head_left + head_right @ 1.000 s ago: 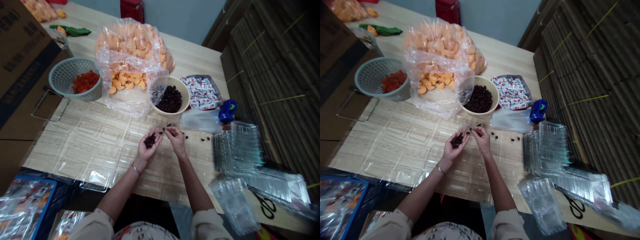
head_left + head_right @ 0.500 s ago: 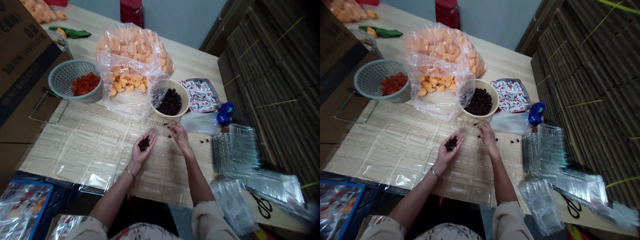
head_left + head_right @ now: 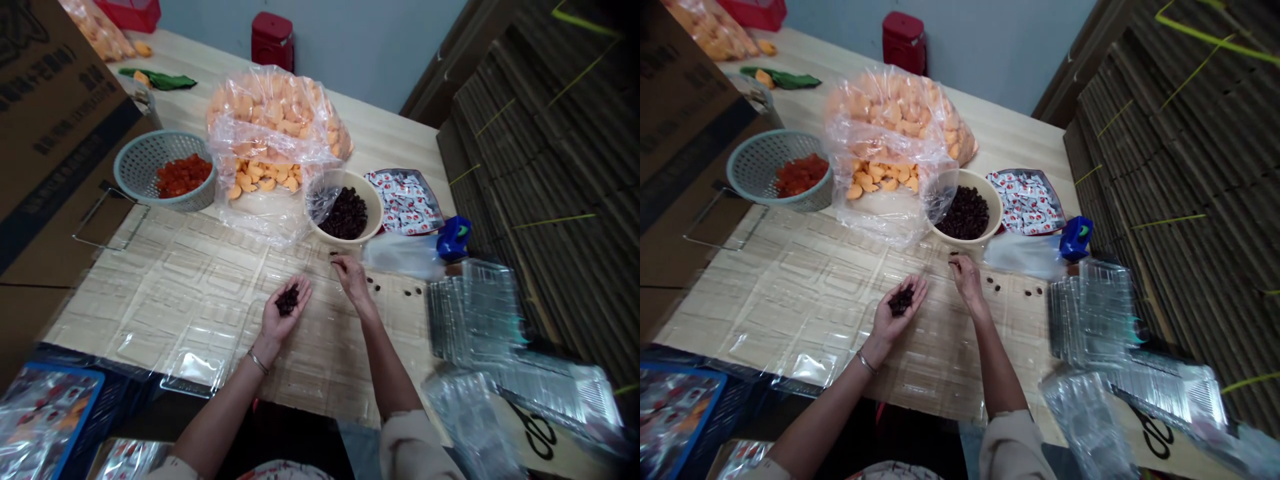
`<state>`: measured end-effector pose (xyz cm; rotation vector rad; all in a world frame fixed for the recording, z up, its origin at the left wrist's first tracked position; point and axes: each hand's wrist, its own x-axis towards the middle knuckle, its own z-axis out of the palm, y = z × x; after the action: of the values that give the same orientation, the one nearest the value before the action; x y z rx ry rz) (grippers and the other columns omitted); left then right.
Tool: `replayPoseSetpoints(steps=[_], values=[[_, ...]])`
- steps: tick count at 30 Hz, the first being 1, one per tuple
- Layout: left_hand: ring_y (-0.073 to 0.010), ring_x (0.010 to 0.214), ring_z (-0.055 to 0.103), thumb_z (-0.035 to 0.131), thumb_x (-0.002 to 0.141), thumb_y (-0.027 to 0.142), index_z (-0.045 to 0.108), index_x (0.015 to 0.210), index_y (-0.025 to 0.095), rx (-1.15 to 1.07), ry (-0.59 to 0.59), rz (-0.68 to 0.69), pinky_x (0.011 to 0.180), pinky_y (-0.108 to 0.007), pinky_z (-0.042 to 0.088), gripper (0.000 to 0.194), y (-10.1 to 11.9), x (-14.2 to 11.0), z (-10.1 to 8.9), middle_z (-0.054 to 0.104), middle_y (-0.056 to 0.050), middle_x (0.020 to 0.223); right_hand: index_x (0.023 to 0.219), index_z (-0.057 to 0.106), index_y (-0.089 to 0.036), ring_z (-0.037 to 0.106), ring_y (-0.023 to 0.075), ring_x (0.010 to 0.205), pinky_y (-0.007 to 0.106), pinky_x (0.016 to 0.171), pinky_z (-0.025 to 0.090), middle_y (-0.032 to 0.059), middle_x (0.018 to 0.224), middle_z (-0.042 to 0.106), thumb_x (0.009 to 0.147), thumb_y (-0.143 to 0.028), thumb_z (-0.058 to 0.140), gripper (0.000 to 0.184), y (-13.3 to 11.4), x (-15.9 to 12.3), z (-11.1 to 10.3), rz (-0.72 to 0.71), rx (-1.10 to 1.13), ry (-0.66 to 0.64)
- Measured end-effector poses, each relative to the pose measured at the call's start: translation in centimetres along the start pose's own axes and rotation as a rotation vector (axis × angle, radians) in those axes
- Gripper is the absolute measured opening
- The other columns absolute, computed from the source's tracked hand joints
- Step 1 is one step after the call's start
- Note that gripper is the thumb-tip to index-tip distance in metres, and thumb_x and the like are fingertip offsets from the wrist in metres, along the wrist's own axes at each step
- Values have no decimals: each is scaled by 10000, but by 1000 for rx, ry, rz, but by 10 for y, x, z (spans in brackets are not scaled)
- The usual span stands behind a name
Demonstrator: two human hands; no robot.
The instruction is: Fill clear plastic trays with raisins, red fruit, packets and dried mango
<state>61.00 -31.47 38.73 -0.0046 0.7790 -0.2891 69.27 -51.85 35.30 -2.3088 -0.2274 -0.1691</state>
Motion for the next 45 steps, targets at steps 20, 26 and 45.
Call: replayPoseSetpoints(steps=[20,26,45], values=[[-279,1320,502,379,959,203,503,1400,133,-11,-101,62,1057,-468,466,463,39,-10,-9,619,-151,1331,827,695,-196,577,231,845,363,843,441,70,861,673,908,-180,559,159,-41,37,61,-127,-78,-155],[-257,1167,629,360,964,214,518,1388,135,38,-139,79,968,-438,526,459,50,-7,-5,656,-137,1278,910,706,-185,601,210,854,329,782,485,74,920,660,918,-252,596,130,-82,13,59,-167,167,-251],[-267,1161,634,337,968,195,453,1434,108,-3,-175,19,960,-443,528,488,64,-19,-2,671,-167,1237,936,655,-181,589,190,774,321,718,517,70,887,614,946,-223,487,174,-98,-1,75,-148,137,-33]])
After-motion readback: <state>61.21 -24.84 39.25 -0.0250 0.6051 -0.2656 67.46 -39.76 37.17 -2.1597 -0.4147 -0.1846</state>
